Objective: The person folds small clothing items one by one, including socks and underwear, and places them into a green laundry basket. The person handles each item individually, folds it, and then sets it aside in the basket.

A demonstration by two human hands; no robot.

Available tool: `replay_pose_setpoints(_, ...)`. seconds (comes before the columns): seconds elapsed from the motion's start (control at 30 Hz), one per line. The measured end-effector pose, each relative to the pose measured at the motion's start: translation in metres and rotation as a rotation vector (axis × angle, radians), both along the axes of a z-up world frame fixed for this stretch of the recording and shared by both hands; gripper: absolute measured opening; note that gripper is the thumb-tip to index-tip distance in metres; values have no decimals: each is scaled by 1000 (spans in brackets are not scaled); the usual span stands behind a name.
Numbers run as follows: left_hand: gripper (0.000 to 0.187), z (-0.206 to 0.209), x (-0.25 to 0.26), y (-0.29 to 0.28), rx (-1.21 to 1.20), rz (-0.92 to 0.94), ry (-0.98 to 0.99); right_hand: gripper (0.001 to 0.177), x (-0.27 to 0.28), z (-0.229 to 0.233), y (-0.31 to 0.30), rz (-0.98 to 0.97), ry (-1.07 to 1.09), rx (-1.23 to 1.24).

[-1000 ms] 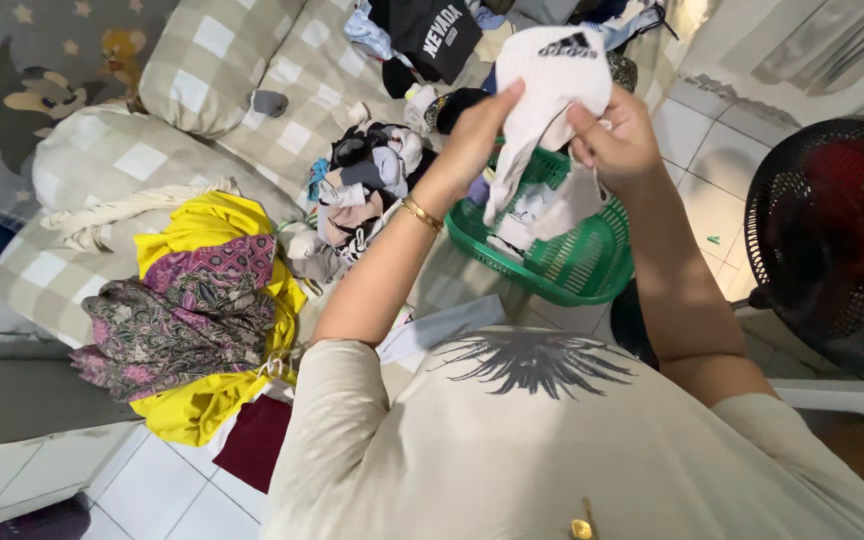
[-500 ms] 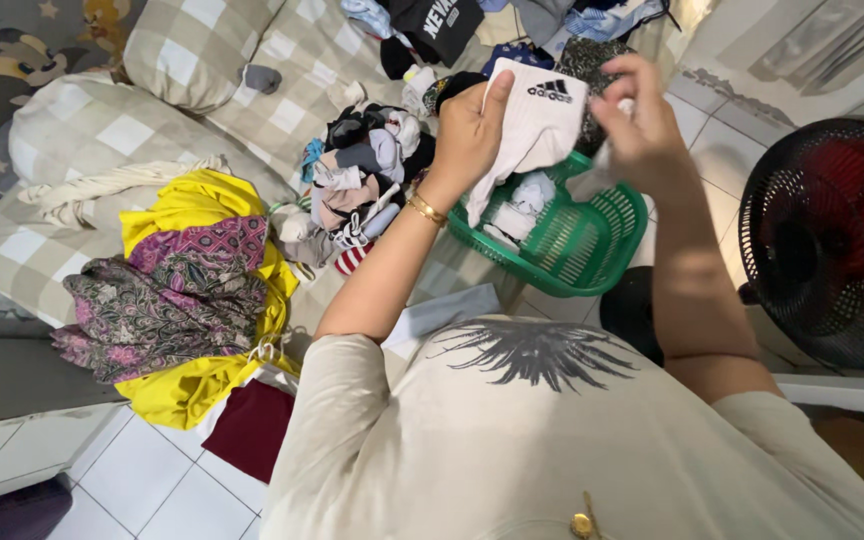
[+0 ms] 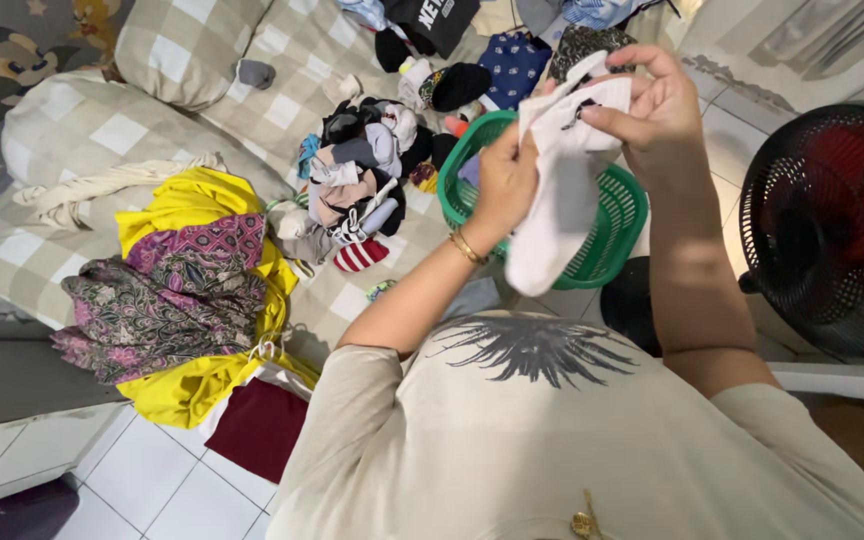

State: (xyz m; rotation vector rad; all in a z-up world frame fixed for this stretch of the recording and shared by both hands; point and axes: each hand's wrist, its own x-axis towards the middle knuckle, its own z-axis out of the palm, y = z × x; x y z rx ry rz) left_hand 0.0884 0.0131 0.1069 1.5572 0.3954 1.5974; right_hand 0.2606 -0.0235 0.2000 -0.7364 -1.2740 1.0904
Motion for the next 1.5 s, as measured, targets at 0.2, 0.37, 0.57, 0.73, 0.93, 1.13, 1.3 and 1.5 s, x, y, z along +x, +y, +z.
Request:
replay_pose_setpoints(0.2, 42, -5, -2, -8, -164, -161, 83, 42, 19, -13, 3, -73, -9, 81)
replay_pose_setpoints(0.37, 44, -5, 6, -10, -282, -234, 64, 46, 5, -16, 0, -266, -179, 269)
replay_pose_setpoints(0.57, 65, 17, -12, -1, -674, -949, -490, 35, 0, -8, -16, -269, -368, -65)
replay_pose_setpoints(0.73, 41, 52, -40, 28, -239, -361, 643, 37, -5, -7, -22, -253, -640, 213)
replay_pose_setpoints(0.93, 33, 72, -43, 40, 52, -108, 516, 51, 5, -49, 2, 31, -196, 3)
replay_pose_setpoints(1.13, 34, 63, -60, 53, -9, -107, 344, 61, 8, -128, 7, 338, 92, -257)
replay_pose_setpoints(1.3, 35, 48, -51, 59, -206, -485, 234, 79, -13, -156, 6, 737, 515, -206)
replay_pose_setpoints(1.5, 29, 49, -76, 68, -292, -403, 112, 87, -12, -141, -3, 75, -38, -220)
